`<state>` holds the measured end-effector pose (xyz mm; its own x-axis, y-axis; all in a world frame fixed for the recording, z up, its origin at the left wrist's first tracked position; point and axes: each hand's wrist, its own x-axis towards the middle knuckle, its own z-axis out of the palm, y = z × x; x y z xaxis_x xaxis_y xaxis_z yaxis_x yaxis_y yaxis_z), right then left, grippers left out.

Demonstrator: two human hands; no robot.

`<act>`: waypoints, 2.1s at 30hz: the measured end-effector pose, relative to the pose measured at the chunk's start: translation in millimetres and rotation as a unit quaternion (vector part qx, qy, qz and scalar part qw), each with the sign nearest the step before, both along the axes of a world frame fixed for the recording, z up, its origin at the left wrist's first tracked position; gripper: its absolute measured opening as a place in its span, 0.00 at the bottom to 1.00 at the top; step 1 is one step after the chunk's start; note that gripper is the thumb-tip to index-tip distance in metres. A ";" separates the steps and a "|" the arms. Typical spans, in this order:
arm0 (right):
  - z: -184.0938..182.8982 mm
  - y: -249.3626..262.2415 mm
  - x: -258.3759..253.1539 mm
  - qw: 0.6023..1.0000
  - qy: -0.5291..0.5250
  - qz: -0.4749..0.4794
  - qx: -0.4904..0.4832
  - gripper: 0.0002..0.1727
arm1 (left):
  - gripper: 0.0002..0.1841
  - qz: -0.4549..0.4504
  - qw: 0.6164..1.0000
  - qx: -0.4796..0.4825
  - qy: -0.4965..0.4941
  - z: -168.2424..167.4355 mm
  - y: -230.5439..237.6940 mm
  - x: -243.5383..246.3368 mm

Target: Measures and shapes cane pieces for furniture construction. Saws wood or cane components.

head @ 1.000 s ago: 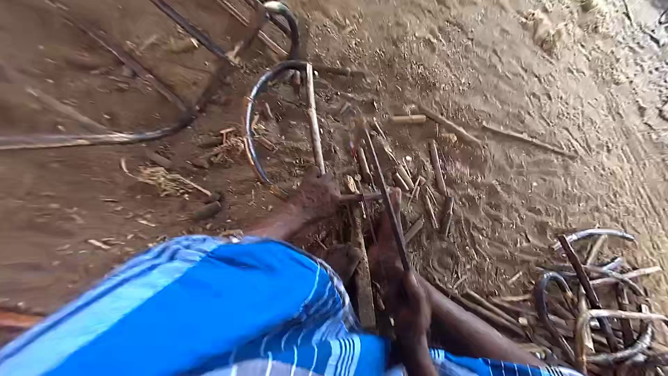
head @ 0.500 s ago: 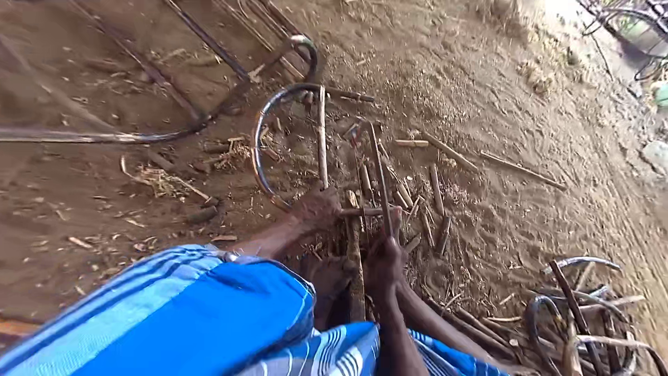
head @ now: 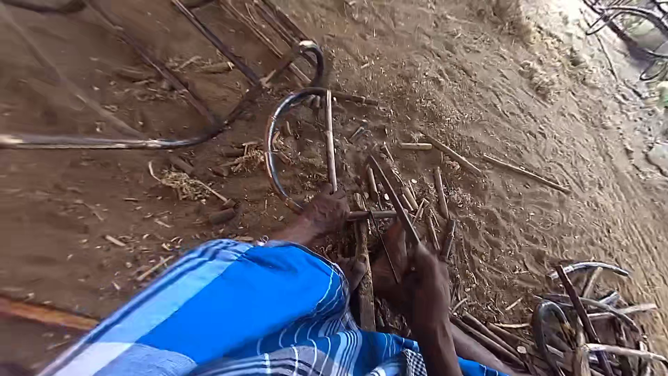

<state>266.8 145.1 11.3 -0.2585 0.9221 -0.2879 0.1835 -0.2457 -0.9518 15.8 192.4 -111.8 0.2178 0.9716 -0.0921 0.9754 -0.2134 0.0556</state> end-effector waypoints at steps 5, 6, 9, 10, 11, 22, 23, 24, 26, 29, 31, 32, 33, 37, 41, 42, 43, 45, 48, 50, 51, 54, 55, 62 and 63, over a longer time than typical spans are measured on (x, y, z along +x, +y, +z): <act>-2.7 7.0 -12.1 1.000 0.006 0.010 0.025 0.29 | 0.09 -0.007 1.000 -0.009 0.000 -10.6 1.6 -10.5; -11.6 14.1 -14.9 0.999 -0.008 0.033 0.014 0.31 | 0.08 -0.014 1.000 -0.014 -0.002 -15.1 -2.8 -6.8; -29.7 27.6 -19.9 1.000 0.016 0.024 -0.005 0.34 | 0.07 -0.012 1.000 0.008 0.007 -0.8 3.6 -4.4; -37.2 14.9 -13.6 0.999 0.037 0.000 0.004 0.33 | 0.08 -0.004 1.000 0.004 0.010 2.2 0.0 -4.2; -43.8 -3.2 -4.4 0.997 0.064 -0.028 0.017 0.31 | 0.09 0.001 1.000 -0.004 0.009 3.4 -3.5 -2.9; -104.8 -31.2 12.4 0.985 0.147 -0.050 0.073 0.31 | 0.09 0.000 1.000 -0.004 0.012 -0.5 -1.2 -2.5; -104.0 -32.7 9.5 0.983 0.149 -0.067 0.085 0.30 | 0.10 0.007 1.000 -0.005 0.012 -0.5 2.5 -6.7; -107.7 -27.3 4.1 0.982 0.151 -0.062 0.097 0.31 | 0.09 0.011 1.000 -0.005 0.008 -3.6 4.1 -9.9; -119.7 0.8 -11.7 0.985 0.137 -0.014 0.099 0.33 | 0.09 0.001 1.000 -0.008 -0.001 -10.5 4.7 -9.2; -110.2 21.6 -23.9 0.995 0.065 0.030 0.070 0.33 | 0.09 0.000 0.999 -0.032 -0.014 -4.1 2.2 -6.6; -73.5 2.4 -7.5 0.995 0.021 0.015 0.098 0.31 | 0.09 0.003 0.999 -0.042 -0.005 3.0 -0.8 -2.0; -52.7 -9.7 3.0 0.995 0.026 -0.012 0.097 0.30 | 0.10 0.003 0.999 -0.036 0.002 5.2 2.9 -1.5; -36.8 -19.1 8.6 0.996 0.049 -0.033 0.073 0.29 | 0.10 0.004 1.000 -0.031 0.003 4.7 6.4 -4.0; -29.2 4.9 -15.5 0.999 -0.001 0.023 0.042 0.31 | 0.09 -0.014 1.000 -0.023 -0.015 -8.4 1.8 -8.4; -22.1 1.7 -2.5 0.999 0.009 0.025 0.017 0.31 | 0.09 -0.011 1.000 -0.021 0.001 -2.2 0.4 -0.1; -16.6 -9.4 4.1 0.999 0.032 -0.006 0.022 0.29 | 0.10 -0.005 1.000 -0.022 0.002 0.3 0.9 -0.9; -18.1 -18.0 7.3 0.998 0.059 -0.027 0.027 0.28 | 0.10 0.003 1.000 -0.020 0.004 -0.7 2.1 -4.0; -41.0 -12.8 -2.6 0.996 0.070 -0.026 0.050 0.26 | 0.10 0.003 1.000 -0.014 0.007 -8.6 3.2 -10.4; -73.0 12.6 -11.3 0.993 0.003 0.062 0.099 0.32 | 0.10 -0.015 1.000 -0.007 0.006 -14.5 2.4 -2.8; -60.3 3.4 -10.6 0.997 0.016 0.050 0.064 0.33 | 0.10 -0.008 1.000 -0.013 0.009 -6.2 -1.4 -1.7; -54.3 -9.0 -6.8 0.997 0.047 0.017 0.059 0.32 | 0.10 -0.003 1.000 -0.018 0.007 -1.8 -1.3 -3.3; -67.5 -26.9 4.4 0.991 0.113 -0.045 0.050 0.29 | 0.09 0.002 1.000 -0.031 0.000 -1.2 3.8 -8.9; -78.9 -16.9 -4.1 0.992 0.112 -0.034 0.054 0.28 | 0.09 -0.003 1.000 -0.031 -0.001 -4.9 3.6 -11.1; -55.1 31.6 -16.0 0.977 0.210 -0.016 0.017 0.27 | 0.18 -0.045 0.997 0.033 -0.051 -5.1 2.9 -18.2; -37.3 25.8 4.7 0.967 0.250 -0.037 0.011 0.25 | 0.29 -0.038 0.993 0.062 -0.094 -5.5 1.6 -23.2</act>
<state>271.5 170.9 -26.0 -0.2937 0.9478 -0.1240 -0.3190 -0.2195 -0.9220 -7.5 194.0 -117.3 0.2928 0.9532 0.0756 0.9312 -0.3022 0.2040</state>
